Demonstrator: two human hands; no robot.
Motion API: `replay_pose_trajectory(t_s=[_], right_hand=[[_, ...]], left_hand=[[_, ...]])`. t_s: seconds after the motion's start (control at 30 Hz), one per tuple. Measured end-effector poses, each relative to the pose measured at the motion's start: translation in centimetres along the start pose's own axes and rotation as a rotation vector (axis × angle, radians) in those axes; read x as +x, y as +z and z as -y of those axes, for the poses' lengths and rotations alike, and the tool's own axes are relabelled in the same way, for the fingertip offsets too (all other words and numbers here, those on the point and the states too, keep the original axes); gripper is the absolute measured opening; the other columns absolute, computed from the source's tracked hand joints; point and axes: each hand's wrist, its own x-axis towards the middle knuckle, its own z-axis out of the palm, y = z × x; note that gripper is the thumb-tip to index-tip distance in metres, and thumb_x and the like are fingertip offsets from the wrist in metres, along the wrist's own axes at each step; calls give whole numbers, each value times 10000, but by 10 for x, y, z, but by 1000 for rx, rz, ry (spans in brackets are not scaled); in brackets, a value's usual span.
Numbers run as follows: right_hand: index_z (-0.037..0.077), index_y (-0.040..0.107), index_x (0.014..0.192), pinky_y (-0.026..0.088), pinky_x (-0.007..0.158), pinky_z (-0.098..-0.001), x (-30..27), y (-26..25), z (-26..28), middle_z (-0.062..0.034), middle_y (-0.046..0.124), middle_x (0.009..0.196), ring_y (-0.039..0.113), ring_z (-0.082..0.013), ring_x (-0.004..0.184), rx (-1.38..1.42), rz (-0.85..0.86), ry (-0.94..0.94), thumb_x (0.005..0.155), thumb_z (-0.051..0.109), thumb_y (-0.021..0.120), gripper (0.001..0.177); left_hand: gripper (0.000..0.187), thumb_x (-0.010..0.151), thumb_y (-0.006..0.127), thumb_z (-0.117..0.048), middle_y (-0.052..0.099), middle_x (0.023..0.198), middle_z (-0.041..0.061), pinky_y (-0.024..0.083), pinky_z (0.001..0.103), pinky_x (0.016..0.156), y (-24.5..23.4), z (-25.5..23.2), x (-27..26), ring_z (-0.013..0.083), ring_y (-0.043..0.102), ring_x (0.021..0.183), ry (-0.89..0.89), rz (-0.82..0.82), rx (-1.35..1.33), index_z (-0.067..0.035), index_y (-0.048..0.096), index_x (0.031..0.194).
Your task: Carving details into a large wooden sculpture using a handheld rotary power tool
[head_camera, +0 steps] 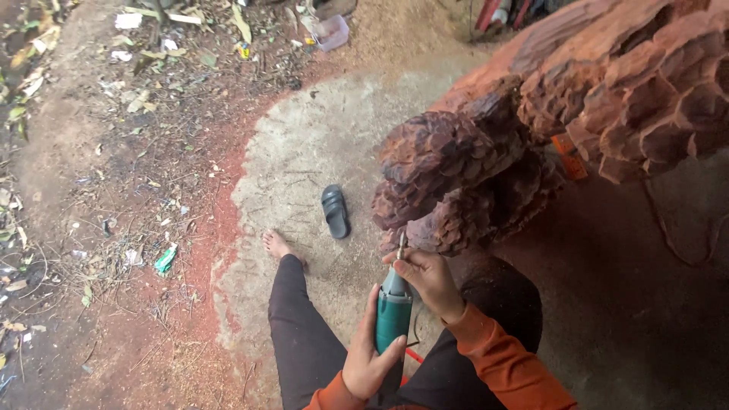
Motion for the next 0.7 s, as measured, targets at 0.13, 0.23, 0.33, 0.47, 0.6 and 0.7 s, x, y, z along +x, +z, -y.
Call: replay_pose_trajectory(t_s=[0.13,0.23,0.33,0.47,0.6,0.7], right_hand=[[86,789,1071,556,763,-285,6,3,9,-37,780,1007,722,-149,905,9,2,28,973,378,602,361],[90,777,1076,563,763,-287,3,3,19,-40,790,1097,732,-149,929,-34,-5,-41,977,408,584,385],[103,777,1086,554,695,-264,5,4,23,-16,792,1076,721,-117,842,-33,9,3,974,425,578,395],[94,789,1075,590,883,-318,13,6,19,-77,791,1151,745,-204,1096,21,-28,50,979,353,587,342],[93,786,1068,566,927,-317,16,6,20,-77,790,1165,737,-201,1122,19,-28,22,992,335,576,330],[91,784,1094,569,848,-298,17,6,15,-53,789,1132,730,-163,1021,67,-8,84,988,328,586,326]], left_hand=[[942,887,622,-546,438,1587,70,534,435,894,-5,-7,3,291,651,1183,17,-2,-71,-276,105,1627],[927,894,625,-535,597,1451,108,550,436,791,-6,5,3,310,738,991,82,-22,19,-246,131,1623],[930,898,625,-534,528,1510,124,533,448,853,-5,4,4,345,688,1132,116,-44,38,-212,138,1623],[941,878,602,-571,447,1610,46,547,460,749,-7,-9,12,365,733,1001,-10,-17,39,-308,93,1623],[928,879,604,-575,449,1601,85,549,483,790,-10,-17,13,390,703,1112,17,-31,64,-306,113,1619],[930,872,603,-541,649,1416,59,564,433,714,-7,-20,12,298,774,860,-35,-28,34,-319,104,1624]])
